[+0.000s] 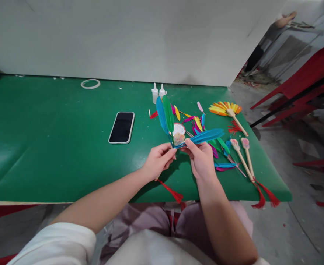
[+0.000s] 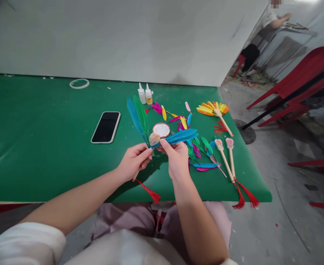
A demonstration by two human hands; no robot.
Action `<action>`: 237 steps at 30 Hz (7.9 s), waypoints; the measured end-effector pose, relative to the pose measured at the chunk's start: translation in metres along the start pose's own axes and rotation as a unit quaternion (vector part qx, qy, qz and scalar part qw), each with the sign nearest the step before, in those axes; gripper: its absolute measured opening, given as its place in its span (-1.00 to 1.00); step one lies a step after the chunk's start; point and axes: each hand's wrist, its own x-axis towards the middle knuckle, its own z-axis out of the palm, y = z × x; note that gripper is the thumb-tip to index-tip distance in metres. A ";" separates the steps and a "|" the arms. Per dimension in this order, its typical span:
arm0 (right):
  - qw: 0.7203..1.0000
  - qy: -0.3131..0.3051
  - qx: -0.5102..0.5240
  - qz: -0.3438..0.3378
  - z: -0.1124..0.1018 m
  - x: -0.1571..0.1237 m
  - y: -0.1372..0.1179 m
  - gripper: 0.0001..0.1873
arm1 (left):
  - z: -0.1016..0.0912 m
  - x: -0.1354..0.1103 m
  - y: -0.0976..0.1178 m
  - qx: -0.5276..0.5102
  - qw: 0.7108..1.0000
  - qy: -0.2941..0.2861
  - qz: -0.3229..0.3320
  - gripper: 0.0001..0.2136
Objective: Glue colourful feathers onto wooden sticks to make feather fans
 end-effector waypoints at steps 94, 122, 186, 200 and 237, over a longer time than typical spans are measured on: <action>0.990 -0.096 -0.083 0.068 0.008 -0.004 0.017 -0.69 | -0.011 0.016 0.000 -0.047 0.989 0.092 0.102 -0.83; 0.991 -0.107 -0.083 0.022 -0.015 -0.093 0.019 -0.73 | 0.019 -0.107 -0.035 0.057 0.993 0.101 0.018 -0.77; 0.989 -0.001 -0.143 -0.043 -0.117 0.049 -0.058 -0.63 | 0.098 0.072 0.010 0.367 0.917 -0.091 0.128 -0.48; 0.948 -0.137 -0.278 -0.067 -0.122 0.035 -0.066 -0.61 | 0.085 0.073 0.033 0.347 0.927 -0.038 0.136 -0.48; 0.992 -0.053 -0.114 -0.024 -0.140 0.032 -0.080 -0.65 | 0.080 0.104 0.021 0.373 0.921 0.000 0.110 -0.67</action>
